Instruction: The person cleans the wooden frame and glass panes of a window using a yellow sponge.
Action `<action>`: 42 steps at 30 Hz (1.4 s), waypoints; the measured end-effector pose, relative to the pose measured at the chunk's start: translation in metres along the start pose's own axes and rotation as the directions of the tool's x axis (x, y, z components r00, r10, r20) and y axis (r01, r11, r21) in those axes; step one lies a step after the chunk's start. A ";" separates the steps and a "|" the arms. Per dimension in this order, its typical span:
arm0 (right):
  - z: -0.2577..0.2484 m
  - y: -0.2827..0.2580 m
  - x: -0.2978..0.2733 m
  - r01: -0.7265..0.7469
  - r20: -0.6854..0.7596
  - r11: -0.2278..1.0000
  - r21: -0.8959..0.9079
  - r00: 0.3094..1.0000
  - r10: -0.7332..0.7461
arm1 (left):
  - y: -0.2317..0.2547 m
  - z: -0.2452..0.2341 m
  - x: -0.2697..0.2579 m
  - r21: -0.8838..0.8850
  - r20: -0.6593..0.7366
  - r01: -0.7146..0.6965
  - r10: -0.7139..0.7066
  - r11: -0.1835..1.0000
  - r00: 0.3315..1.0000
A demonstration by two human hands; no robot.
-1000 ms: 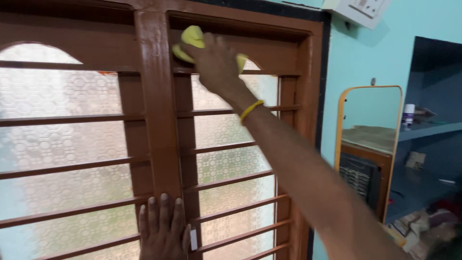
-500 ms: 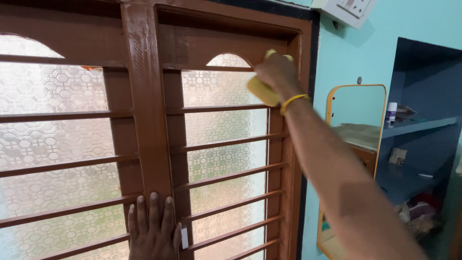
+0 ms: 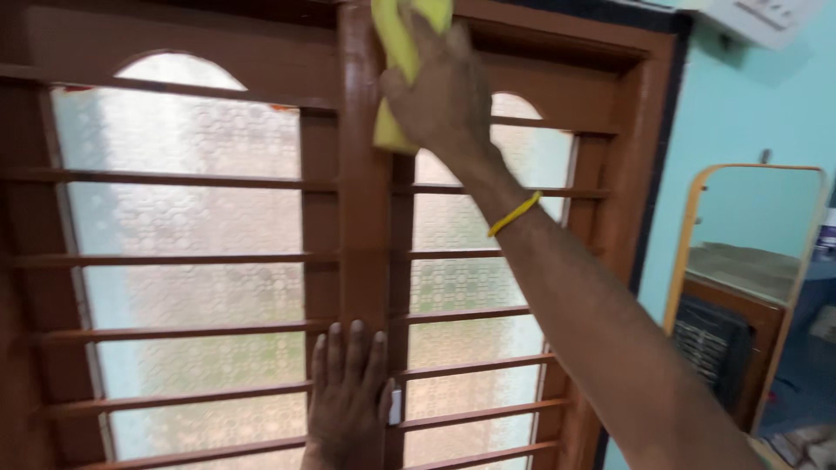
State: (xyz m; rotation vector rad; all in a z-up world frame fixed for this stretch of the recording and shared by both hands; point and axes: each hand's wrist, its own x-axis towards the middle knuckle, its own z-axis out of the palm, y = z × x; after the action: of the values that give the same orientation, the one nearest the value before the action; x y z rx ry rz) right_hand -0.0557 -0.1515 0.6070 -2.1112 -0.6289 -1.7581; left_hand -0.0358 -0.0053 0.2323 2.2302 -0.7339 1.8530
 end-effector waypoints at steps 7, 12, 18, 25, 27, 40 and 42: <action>0.040 -0.023 -0.008 0.257 -0.173 0.949 -0.182 0.942 -0.289 | 0.000 -0.010 0.001 0.016 0.045 -0.019 0.018 1.000 0.999; 0.057 -0.045 -0.079 0.243 -0.092 0.938 -0.248 0.958 -0.273 | 0.011 -0.027 0.001 0.097 0.101 0.049 -0.059 0.994 0.993; 0.071 -0.064 -0.177 0.180 -0.096 0.969 -0.169 0.976 -0.198 | 0.047 -0.067 -0.067 -0.195 0.051 0.256 -0.251 0.947 0.967; 0.088 -0.082 -0.297 0.044 -0.022 0.984 -0.174 0.999 -0.049 | 0.058 -0.096 -0.174 -0.177 0.272 0.494 -0.440 0.851 0.856; 0.092 -0.085 -0.332 0.034 0.004 0.986 -0.165 0.999 -0.033 | 0.054 -0.104 -0.204 -0.154 0.342 0.557 -0.485 0.816 0.805; 0.127 -0.072 -0.582 0.176 0.252 0.972 -0.156 0.959 -0.133 | 0.020 -0.135 -0.330 0.167 0.583 0.718 -0.655 0.676 0.480; 0.133 -0.066 -0.625 0.248 0.301 0.954 -0.167 0.934 -0.190 | 0.016 -0.136 -0.355 0.154 0.548 0.711 -0.658 0.686 0.517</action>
State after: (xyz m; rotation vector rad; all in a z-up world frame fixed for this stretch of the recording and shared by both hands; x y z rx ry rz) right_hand -0.0695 -0.1073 -0.0337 -2.5502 -0.8218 -1.7078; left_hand -0.2045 0.1332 -0.0789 2.4839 0.0805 0.7484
